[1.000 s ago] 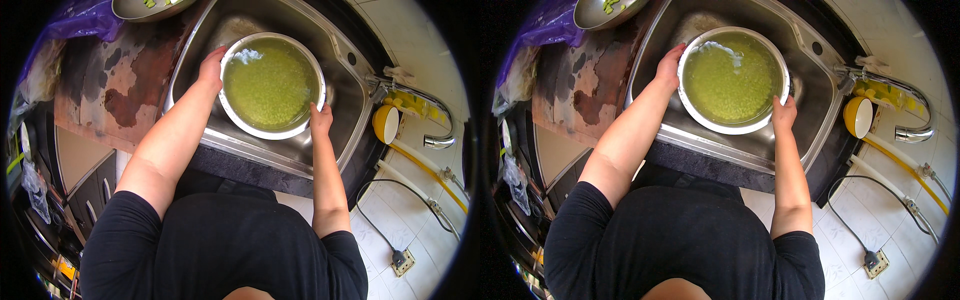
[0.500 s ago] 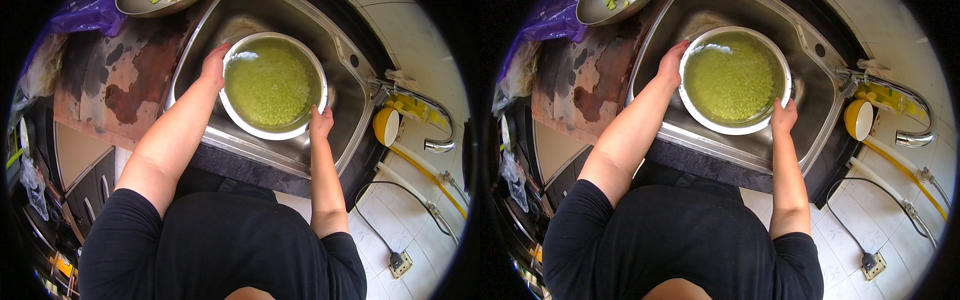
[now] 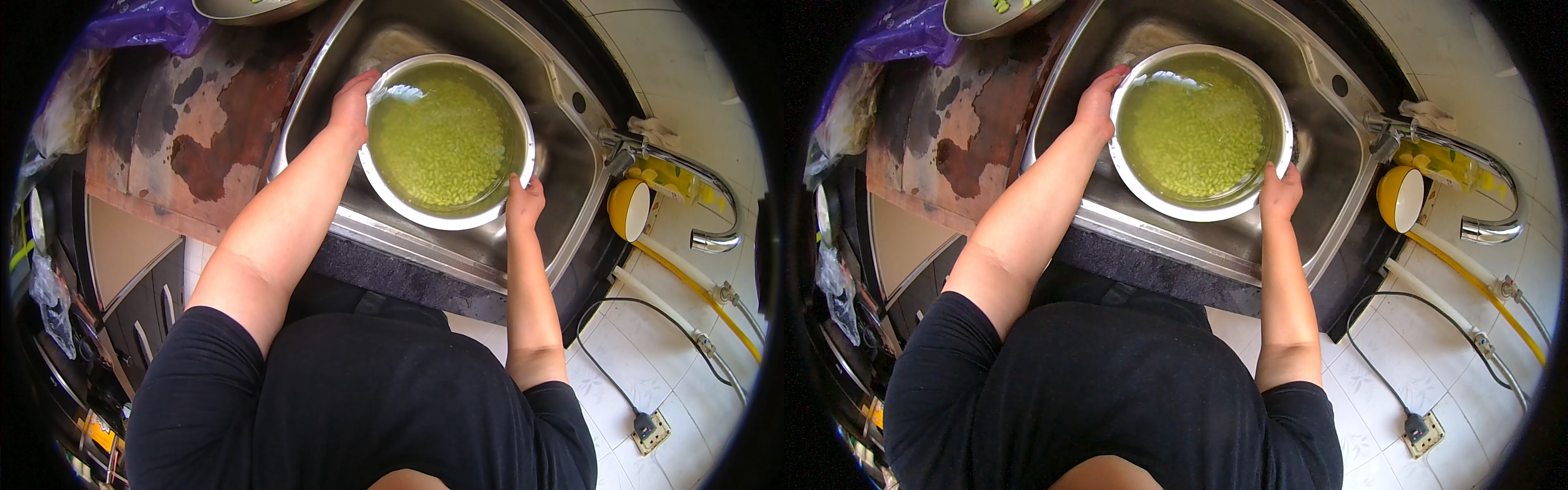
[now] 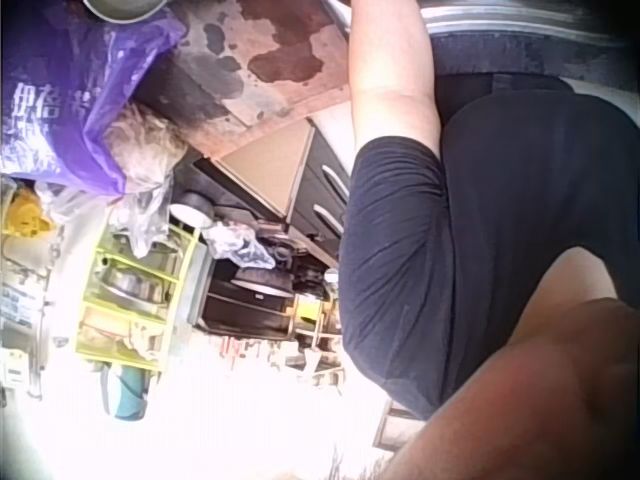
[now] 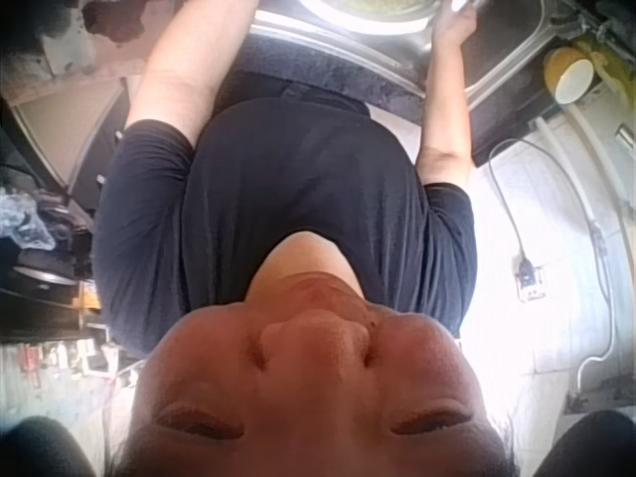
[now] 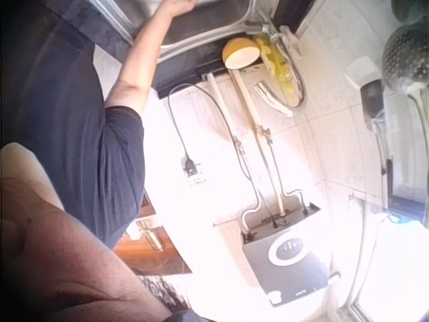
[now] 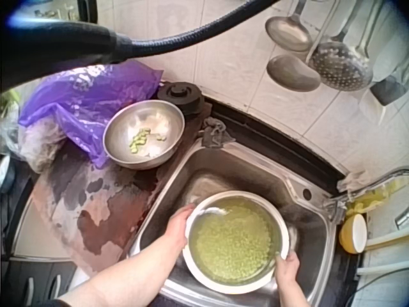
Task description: The person washes green soybeans in a metal bowl filled with water in a kitchen sink. They repeatedly scoop the beans, rinse them under running water, and transfer them to a separate metal bowl on the counter.
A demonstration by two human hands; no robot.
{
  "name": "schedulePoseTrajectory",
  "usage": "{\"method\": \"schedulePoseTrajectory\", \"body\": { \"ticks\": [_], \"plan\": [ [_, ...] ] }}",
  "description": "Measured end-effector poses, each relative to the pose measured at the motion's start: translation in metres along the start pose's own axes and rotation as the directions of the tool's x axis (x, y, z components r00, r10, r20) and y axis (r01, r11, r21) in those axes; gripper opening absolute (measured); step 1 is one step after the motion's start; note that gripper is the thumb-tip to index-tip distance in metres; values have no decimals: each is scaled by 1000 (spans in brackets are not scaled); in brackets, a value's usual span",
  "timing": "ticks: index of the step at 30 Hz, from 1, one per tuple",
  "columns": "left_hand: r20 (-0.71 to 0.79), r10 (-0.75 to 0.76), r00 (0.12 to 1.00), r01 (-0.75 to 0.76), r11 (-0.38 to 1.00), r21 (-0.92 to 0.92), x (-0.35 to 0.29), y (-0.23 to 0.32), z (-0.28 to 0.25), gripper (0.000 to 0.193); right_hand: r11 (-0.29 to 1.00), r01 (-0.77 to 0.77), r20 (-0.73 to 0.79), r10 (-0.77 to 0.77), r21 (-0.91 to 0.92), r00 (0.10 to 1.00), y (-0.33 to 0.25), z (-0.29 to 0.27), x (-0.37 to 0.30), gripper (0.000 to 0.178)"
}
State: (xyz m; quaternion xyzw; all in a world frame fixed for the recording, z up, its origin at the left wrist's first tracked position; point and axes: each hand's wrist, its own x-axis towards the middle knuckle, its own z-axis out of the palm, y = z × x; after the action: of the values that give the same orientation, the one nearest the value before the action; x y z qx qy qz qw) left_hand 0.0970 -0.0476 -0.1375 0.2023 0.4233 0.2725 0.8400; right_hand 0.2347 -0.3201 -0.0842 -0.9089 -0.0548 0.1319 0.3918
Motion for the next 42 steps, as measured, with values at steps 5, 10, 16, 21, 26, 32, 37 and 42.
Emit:
{"method": "schedulePoseTrajectory", "body": {
  "ticks": [5,10,16,21,26,32,37,42],
  "plan": [
    [-20,-7,1000,7,1000,-4,2,-2,-2,27,1000,-5,-5,5,-11,1000,-4,-1,-1,24],
    [-8,3,1000,-2,999,47,1,-1,-2,28,1000,-10,13,10,-9,1000,1,-3,1,26],
    [-13,-5,1000,5,999,41,-2,2,1,28,1000,8,23,-8,21,1000,9,-3,5,27],
    [-11,-16,1000,16,999,38,-4,2,2,29,999,25,21,-25,30,999,13,-3,7,27],
    [-12,-7,1000,8,998,66,-2,1,0,28,1000,19,26,-19,4,999,9,-3,5,26],
    [-56,20,998,-9,982,188,-2,-1,0,30,1000,17,39,-16,-26,999,2,-6,3,25],
    [151,218,964,-262,696,668,29,-7,2,33,1000,16,31,-16,2,999,2,-5,3,25],
    [146,52,988,-151,538,830,52,-1,5,33,995,-23,44,19,99,999,-2,-5,0,25]
  ]
}}
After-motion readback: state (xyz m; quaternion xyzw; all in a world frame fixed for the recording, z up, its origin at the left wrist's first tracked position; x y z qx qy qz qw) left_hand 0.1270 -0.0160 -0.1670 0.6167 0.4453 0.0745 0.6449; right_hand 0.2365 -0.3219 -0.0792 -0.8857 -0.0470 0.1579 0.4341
